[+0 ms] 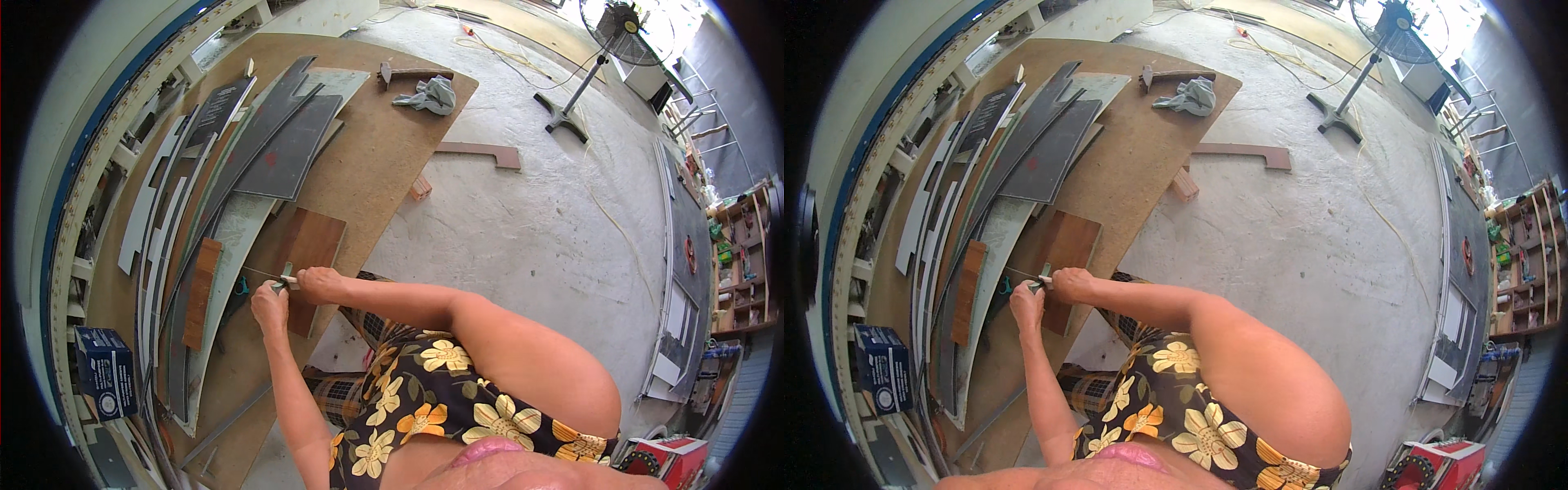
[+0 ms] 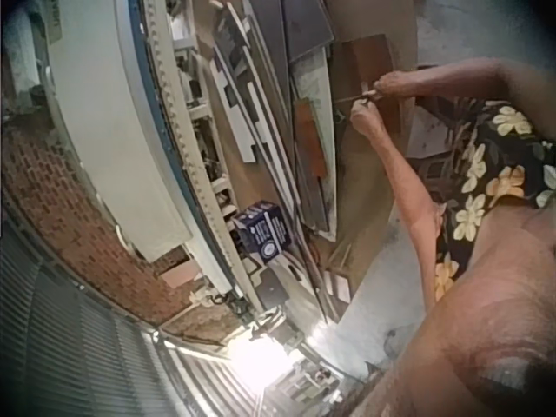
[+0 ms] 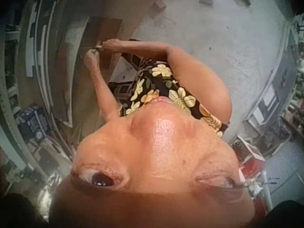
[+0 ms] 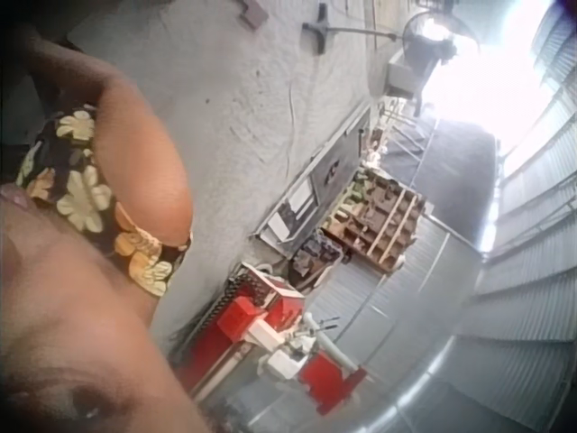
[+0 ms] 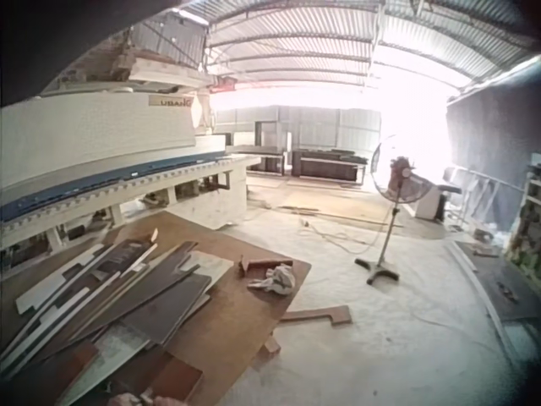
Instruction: Using a hand saw to cut a thin piece of wood positioned on a workshop workbench.
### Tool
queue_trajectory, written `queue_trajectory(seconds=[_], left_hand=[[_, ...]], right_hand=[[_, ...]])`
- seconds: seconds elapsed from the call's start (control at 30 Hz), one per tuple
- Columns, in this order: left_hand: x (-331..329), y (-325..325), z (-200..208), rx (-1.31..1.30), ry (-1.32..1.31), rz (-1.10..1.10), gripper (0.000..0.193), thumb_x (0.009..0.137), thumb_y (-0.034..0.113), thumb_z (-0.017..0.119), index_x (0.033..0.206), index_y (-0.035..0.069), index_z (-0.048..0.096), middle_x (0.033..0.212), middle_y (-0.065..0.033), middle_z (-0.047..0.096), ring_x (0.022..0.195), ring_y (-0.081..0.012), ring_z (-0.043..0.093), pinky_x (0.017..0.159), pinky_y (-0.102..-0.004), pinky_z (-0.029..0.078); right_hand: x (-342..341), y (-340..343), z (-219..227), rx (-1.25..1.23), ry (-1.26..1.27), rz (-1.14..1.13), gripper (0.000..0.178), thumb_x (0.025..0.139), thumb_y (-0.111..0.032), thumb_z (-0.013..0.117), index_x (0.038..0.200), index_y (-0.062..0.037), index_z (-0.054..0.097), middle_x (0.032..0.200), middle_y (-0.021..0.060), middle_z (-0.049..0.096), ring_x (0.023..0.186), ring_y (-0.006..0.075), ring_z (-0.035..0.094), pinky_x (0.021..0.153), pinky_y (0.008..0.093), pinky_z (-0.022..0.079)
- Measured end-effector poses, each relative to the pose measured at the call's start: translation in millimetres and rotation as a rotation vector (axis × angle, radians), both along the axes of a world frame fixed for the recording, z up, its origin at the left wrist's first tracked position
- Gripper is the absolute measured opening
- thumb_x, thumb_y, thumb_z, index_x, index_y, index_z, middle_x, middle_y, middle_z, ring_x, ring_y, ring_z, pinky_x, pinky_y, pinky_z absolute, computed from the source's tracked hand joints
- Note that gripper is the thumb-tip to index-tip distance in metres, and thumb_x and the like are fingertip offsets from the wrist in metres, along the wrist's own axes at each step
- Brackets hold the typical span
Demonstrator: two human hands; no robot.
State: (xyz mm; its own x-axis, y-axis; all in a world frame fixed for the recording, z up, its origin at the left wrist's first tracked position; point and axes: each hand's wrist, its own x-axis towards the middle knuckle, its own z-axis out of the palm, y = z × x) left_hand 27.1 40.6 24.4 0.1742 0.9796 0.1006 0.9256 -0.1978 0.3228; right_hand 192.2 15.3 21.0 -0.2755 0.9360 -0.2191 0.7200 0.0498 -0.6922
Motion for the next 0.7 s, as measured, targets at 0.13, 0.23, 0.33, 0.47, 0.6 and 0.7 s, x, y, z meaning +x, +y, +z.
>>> queue_trajectory(seconds=[0.13, 0.23, 0.33, 0.47, 0.6, 0.7], left_hand=[[8.6, -2.8, 6.4, -0.04, -0.045, 0.05, 0.026, 0.07, 0.015, 0.074, 0.091, 0.001, 0.069, 0.088, -0.0215, 0.067, 0.085, -0.0374, 0.065, 0.076, -0.0425, 0.051], [2.1, -4.5, 0.4, -0.024, -0.036, 0.07, 0.025, 0.07, 0.014, 0.074, 0.09, 0.001, 0.069, 0.086, -0.0212, 0.067, 0.084, -0.0372, 0.066, 0.076, -0.0426, 0.051], [1.4, -1.5, -0.9, 0.007, -0.026, 0.037, 0.023, 0.07, 0.014, 0.074, 0.088, 0.001, 0.068, 0.084, -0.0201, 0.068, 0.082, -0.0372, 0.066, 0.075, -0.0432, 0.051], [-1.0, 1.7, -1.3, 0.002, -0.035, -0.005, 0.023, 0.07, 0.013, 0.075, 0.088, 0.001, 0.068, 0.084, -0.0199, 0.067, 0.082, -0.0373, 0.066, 0.075, -0.0434, 0.052], [5.6, -0.3, 4.2, 0.058, 0.001, -0.021, 0.022, 0.07, 0.013, 0.075, 0.088, 0.001, 0.068, 0.084, -0.0209, 0.067, 0.082, -0.0375, 0.066, 0.074, -0.0435, 0.052], [1.6, -0.2, 1.8, 0.013, -0.037, -0.01, 0.021, 0.071, 0.013, 0.074, 0.087, 0.001, 0.068, 0.083, -0.021, 0.067, 0.083, -0.0373, 0.066, 0.075, -0.0437, 0.051]], right_hand=[[1.2, -1.8, -25.9, 0.104, 0.025, -0.004, 0.017, 0.086, -0.011, 0.049, 0.093, 0.0034, 0.055, 0.078, 0.0263, 0.064, 0.076, 0.0418, 0.065, 0.063, 0.0489, 0.051], [17.1, -33.5, -21.6, 0.077, 0.048, -0.021, 0.018, 0.086, -0.011, 0.048, 0.094, 0.0037, 0.055, 0.077, 0.0263, 0.064, 0.076, 0.0416, 0.065, 0.063, 0.049, 0.051], [26.0, -44.6, -19.6, 0.065, 0.006, -0.033, 0.018, 0.084, -0.01, 0.05, 0.093, 0.0034, 0.057, 0.079, 0.0243, 0.065, 0.078, 0.0403, 0.066, 0.065, 0.0485, 0.052], [28.8, -25.5, -13.7, 0.077, -0.018, 0.019, 0.018, 0.085, -0.01, 0.05, 0.094, 0.0046, 0.055, 0.077, 0.0247, 0.065, 0.075, 0.0411, 0.066, 0.062, 0.0493, 0.051], [-2.6, 11.7, -18.6, 0.091, -0.017, 0.019, 0.018, 0.084, -0.01, 0.051, 0.092, 0.0045, 0.057, 0.08, 0.0254, 0.065, 0.076, 0.041, 0.066, 0.063, 0.0488, 0.052], [-3.9, 9.4, -23.4, 0.083, -0.026, 0.032, 0.017, 0.084, -0.011, 0.05, 0.088, 0.004, 0.058, 0.084, 0.0269, 0.065, 0.079, 0.0407, 0.066, 0.065, 0.0486, 0.052]])
